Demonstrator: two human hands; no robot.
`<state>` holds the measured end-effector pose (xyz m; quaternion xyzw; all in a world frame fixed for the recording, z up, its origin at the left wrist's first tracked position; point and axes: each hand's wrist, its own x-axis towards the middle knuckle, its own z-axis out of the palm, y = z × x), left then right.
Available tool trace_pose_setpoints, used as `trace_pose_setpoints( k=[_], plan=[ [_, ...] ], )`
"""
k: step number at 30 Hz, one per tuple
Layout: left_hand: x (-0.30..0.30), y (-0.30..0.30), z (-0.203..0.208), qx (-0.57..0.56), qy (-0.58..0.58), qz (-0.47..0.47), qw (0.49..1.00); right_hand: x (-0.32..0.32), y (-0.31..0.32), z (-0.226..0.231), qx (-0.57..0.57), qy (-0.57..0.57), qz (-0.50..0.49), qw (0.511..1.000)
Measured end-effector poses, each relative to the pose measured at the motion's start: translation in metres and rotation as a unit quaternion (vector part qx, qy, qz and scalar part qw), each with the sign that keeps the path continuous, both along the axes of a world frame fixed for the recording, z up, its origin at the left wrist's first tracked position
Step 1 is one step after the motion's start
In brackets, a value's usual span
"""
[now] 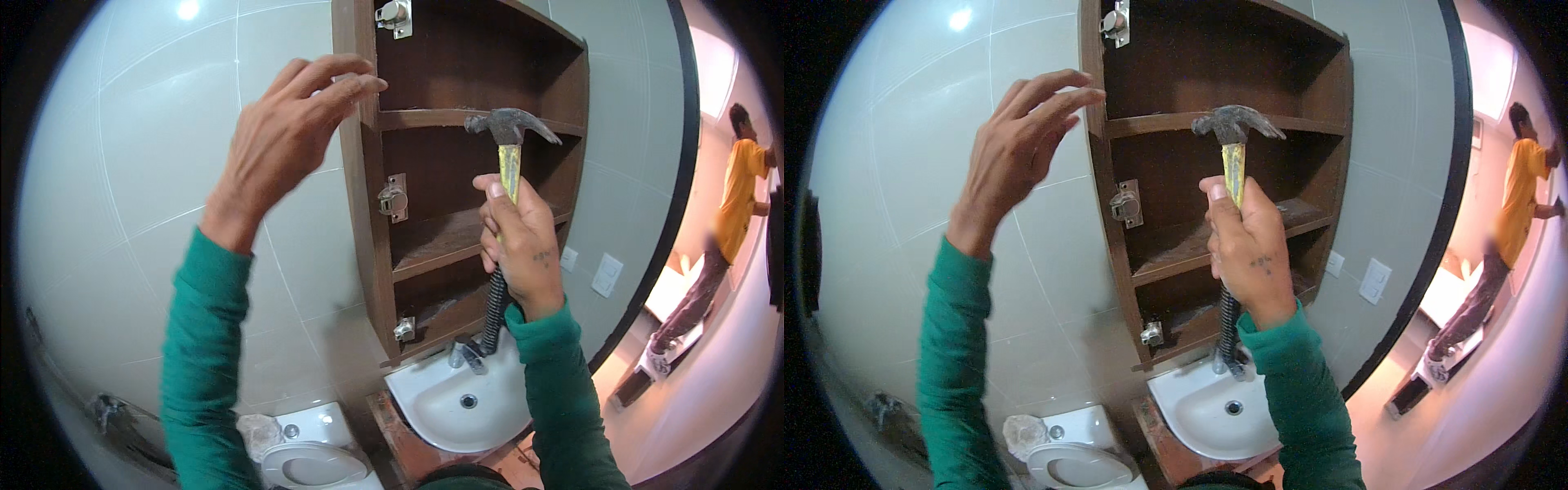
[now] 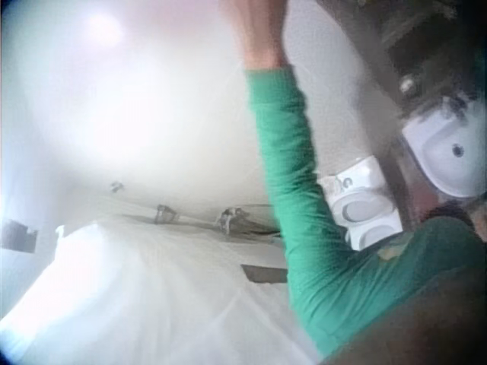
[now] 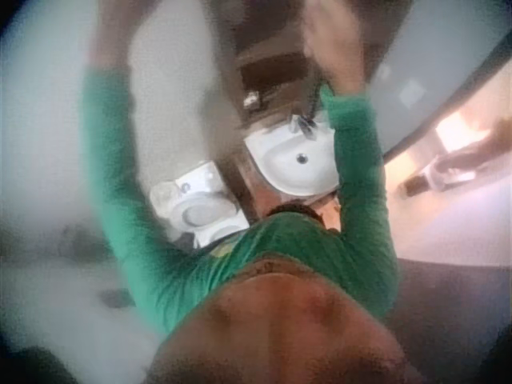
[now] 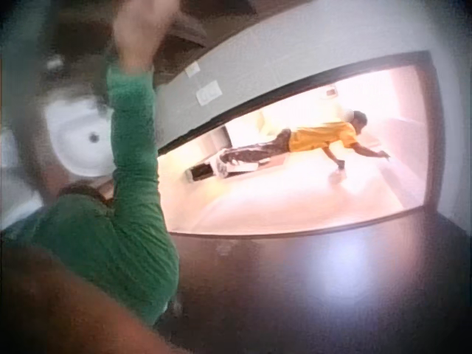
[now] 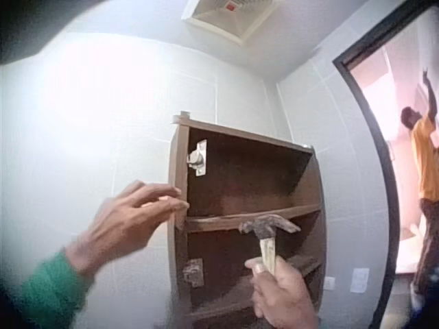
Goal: The person repairs a wooden bathroom cabinet mounted above a sink. They use a hammer to tap the cabinet frame and a utility knife to scrape and clean the metal hinges. The person repeatedly checks the fit of the cabinet door during the process.
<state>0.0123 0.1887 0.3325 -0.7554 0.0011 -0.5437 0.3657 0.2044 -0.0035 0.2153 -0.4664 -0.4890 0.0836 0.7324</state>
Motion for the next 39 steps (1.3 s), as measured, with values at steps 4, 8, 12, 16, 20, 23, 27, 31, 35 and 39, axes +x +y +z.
trace_pose_setpoints(
  k=[4, 8, 12, 16, 20, 23, 27, 31, 35, 39],
  plan=[
    [-0.007, 0.001, 0.05, 0.143, 0.151, 0.178, 0.962, 0.006, -0.004, -0.013, 0.003, -0.036, -0.003, 0.999],
    [0.008, -0.01, 0.07, 0.184, 0.265, 0.2, 0.925, 0.001, -0.007, -0.022, -0.009, -0.02, 0.018, 1.0],
    [0.014, -0.01, 0.073, 0.167, 0.282, 0.172, 0.929, 0.0, -0.016, -0.028, -0.05, 0.017, 0.061, 0.997],
    [0.004, 0.005, 0.058, 0.141, 0.22, 0.136, 0.956, 0.001, -0.018, -0.044, -0.045, 0.012, 0.062, 0.997],
    [-0.004, -0.01, -0.021, -0.116, -0.068, -0.061, 0.989, 0.002, -0.028, -0.067, -0.006, 0.065, 0.095, 0.993],
    [0.017, -0.047, -0.066, -0.29, -0.158, 0.012, 0.944, 0.0, -0.018, -0.078, 0.036, 0.024, 0.056, 0.998],
    [0.048, -0.05, -0.062, -0.198, -0.185, 0.054, 0.961, 0.0, -0.013, -0.089, 0.059, 0.015, 0.025, 0.998],
    [0.061, -0.067, -0.059, -0.225, -0.206, 0.134, 0.943, 0.01, -0.015, -0.107, 0.073, 0.069, 0.052, 0.994],
    [0.072, -0.071, -0.071, -0.196, -0.251, 0.149, 0.936, 0.024, -0.016, -0.124, 0.057, 0.058, 0.084, 0.993],
    [0.088, -0.072, -0.08, -0.216, -0.296, 0.187, 0.912, 0.043, -0.02, -0.14, 0.023, 0.044, 0.114, 0.992]
  ],
)
